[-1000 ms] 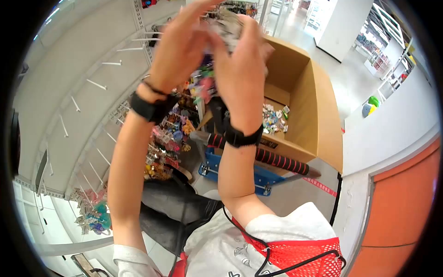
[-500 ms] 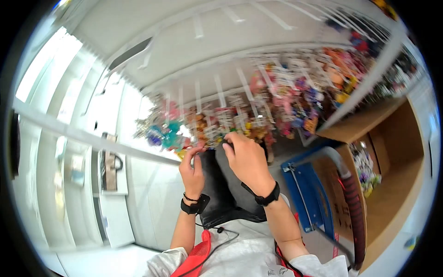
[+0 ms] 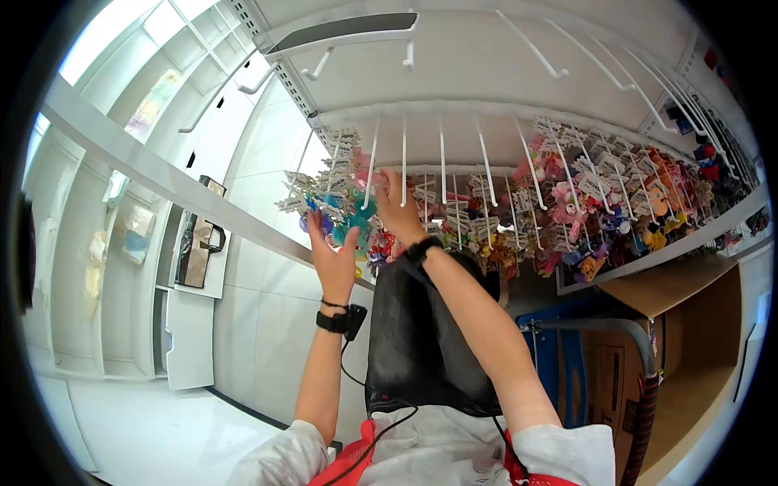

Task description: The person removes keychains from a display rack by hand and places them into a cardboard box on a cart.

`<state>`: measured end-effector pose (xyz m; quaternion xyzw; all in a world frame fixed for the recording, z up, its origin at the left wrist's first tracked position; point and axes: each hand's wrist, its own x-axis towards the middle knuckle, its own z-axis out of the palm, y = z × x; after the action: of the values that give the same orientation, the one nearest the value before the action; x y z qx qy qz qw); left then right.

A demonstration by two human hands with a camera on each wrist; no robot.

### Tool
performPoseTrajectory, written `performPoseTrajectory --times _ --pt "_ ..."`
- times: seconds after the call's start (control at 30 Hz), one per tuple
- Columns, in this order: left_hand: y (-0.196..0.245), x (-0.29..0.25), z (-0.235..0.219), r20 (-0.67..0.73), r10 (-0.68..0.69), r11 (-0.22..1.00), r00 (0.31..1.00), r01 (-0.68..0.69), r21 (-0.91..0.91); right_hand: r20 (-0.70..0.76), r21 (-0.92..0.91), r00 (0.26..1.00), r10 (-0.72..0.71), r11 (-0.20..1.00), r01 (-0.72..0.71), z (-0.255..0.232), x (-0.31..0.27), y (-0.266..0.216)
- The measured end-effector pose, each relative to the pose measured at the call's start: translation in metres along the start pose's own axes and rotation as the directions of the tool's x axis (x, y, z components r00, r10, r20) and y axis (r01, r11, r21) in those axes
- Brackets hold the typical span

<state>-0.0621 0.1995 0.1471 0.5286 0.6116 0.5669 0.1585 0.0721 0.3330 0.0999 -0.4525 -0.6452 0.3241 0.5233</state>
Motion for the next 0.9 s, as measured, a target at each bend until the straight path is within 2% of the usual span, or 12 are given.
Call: performPoseTrajectory --times 0.03,0.17,0.23,0.27,0.37,0.4,0.53,0.63,0.67,0.73,0.83,0.9 --pt "0.001 0.005 0.007 -0.002 0.0 1.0 1.0 0.0 -0.001 -0.01 0.1 1.0 -0.028 0.995 0.029 0.007 0.019 0.006" --pt "0.003 0.036 0.028 -0.11 0.004 1.0 0.994 -0.004 -0.007 0.065 0.266 0.99 0.126 0.954 -0.139 0.027 0.075 -0.004" --pt "0.006 0.043 0.034 -0.139 -0.062 0.998 0.988 0.06 -0.025 0.07 0.536 0.99 0.123 0.832 -0.142 0.032 0.09 -0.026" --pt "0.005 0.046 0.036 -0.142 -0.064 0.992 0.988 0.048 -0.115 0.093 0.523 0.984 0.155 0.833 -0.18 0.035 0.097 -0.03" --pt "-0.004 0.054 0.039 -0.155 0.002 0.995 0.988 -0.016 -0.095 0.135 0.568 0.979 0.15 0.798 -0.2 0.039 0.107 -0.03" --pt "-0.008 0.055 0.039 -0.166 0.024 0.998 0.986 -0.034 -0.058 0.263 0.624 0.955 0.134 0.732 -0.274 0.035 0.105 -0.025" --pt "-0.002 0.054 0.041 -0.189 0.023 0.995 0.982 -0.04 -0.089 0.418 0.587 0.896 0.147 0.709 -0.39 0.02 0.085 -0.045" --pt "-0.002 0.052 0.042 -0.213 0.034 0.999 0.976 -0.042 -0.034 0.377 0.707 0.925 0.039 0.634 -0.315 0.036 0.074 -0.026" --pt "-0.002 0.05 0.041 -0.208 -0.003 0.995 0.978 -0.019 -0.103 0.383 0.705 0.923 0.039 0.633 -0.319 0.037 0.067 -0.027" --pt "0.0 0.045 0.039 -0.2 -0.043 0.985 0.979 0.008 -0.171 0.324 0.658 0.945 -0.034 0.726 -0.2 0.034 0.05 -0.037" --pt "0.011 0.038 0.027 -0.217 -0.05 0.998 0.975 0.041 -0.044 0.329 0.542 0.943 -0.059 0.829 -0.138 0.022 0.025 -0.047" --pt "0.017 0.033 0.017 -0.138 -0.027 0.993 0.99 0.043 0.113 0.332 0.466 0.943 0.029 0.864 -0.191 0.026 0.006 -0.038"
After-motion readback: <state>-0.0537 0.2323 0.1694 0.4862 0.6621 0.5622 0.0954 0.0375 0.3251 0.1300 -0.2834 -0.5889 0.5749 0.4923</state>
